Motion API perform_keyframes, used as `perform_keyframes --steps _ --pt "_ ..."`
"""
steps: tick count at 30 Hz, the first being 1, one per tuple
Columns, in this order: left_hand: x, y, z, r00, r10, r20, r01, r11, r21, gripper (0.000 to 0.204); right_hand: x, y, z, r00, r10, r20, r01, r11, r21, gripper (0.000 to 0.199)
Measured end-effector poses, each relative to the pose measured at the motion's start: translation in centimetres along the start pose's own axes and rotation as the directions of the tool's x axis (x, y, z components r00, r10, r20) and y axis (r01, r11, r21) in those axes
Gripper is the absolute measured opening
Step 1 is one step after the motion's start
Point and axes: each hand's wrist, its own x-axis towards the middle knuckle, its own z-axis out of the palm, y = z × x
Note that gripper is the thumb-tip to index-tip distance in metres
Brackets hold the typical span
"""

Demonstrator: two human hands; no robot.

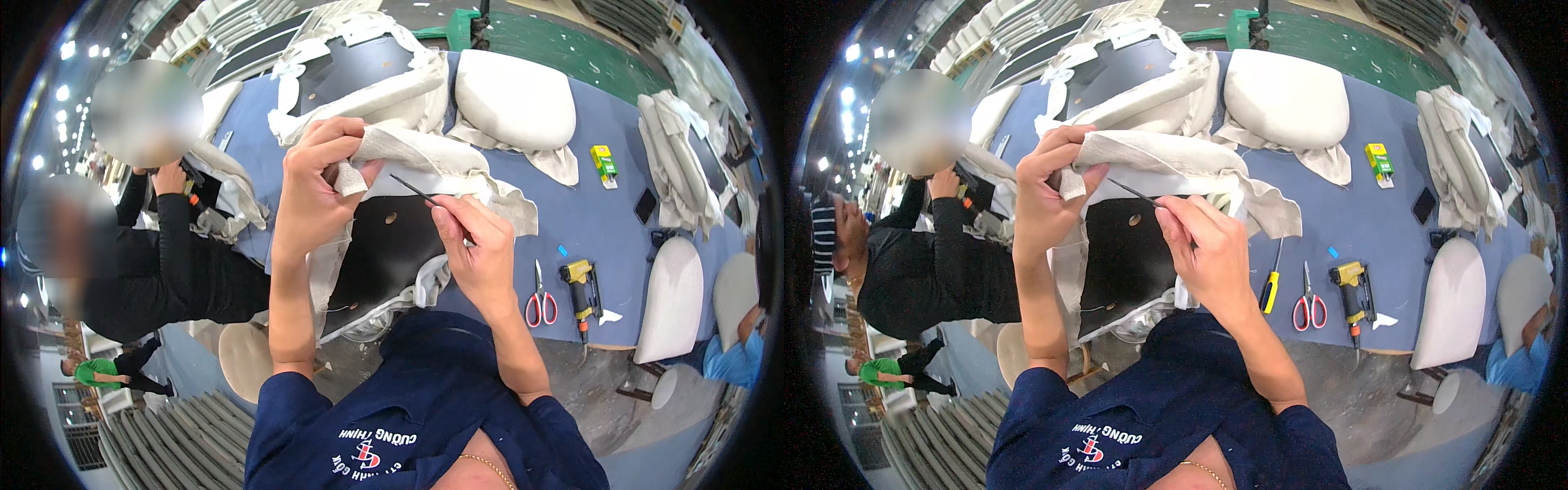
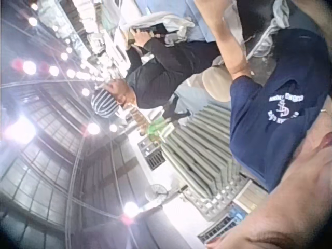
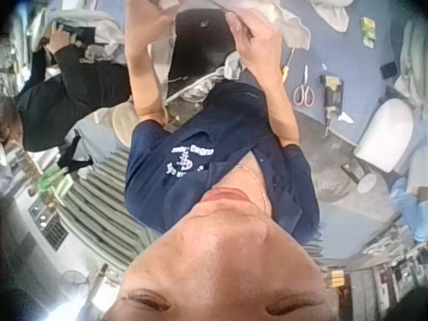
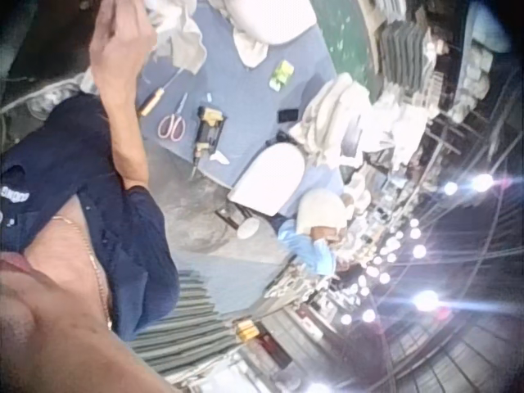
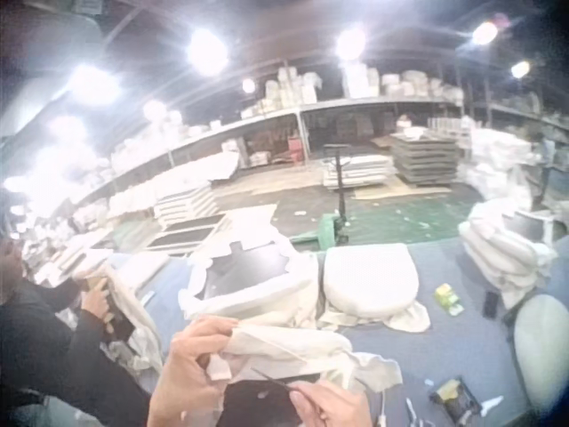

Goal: The person is upholstering a chair armrest, using a staple gun to secure fabric to the foam and frame. They repeatedly pull the fabric taut, staple it, and trim excess material with scissors. The process involves careful hand manipulation to ensure a smooth finish.

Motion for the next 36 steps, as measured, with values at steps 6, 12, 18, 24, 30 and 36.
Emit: perform_keyframes --steps 6,12,18,24,30,36 --pt "-0.2 0.7 0.1 1.0 0.002 -0.001 -0.002 1.0 -0.02 0.023 -0.2 0.2 -0.1 0.999 0.046 -0.013 -0.048 0.985 -0.167 0.011" --pt "-0.8 1.8 0.3 0.998 0.004 -0.058 -0.005 1.0 -0.022 0.019 0.2 0.6 0.6 0.995 0.059 0.078 -0.039 0.969 -0.242 0.013" --pt "-0.7 2.2 0.3 0.993 0.114 -0.017 -0.113 0.993 0.043 0.028 0.6 0.6 0.7 0.999 0.049 0.009 -0.047 0.987 -0.151 0.012" --pt "-1.1 4.4 1.7 0.994 0.112 -0.016 -0.111 0.993 0.03 0.023 0.9 0.5 0.7 0.997 -0.039 -0.059 0.031 0.991 -0.13 0.012" --pt "-1.8 3.5 1.4 0.993 0.053 -0.104 -0.06 0.996 -0.06 0.022 -0.5 0.8 -1.6 0.99 -0.137 -0.019 0.127 0.954 -0.27 0.017" --pt "-2.2 3.5 1.2 0.993 0.019 -0.113 -0.025 0.998 -0.055 0.021 -0.3 0.5 -1.9 0.987 -0.157 0.039 0.161 0.961 -0.224 0.018"
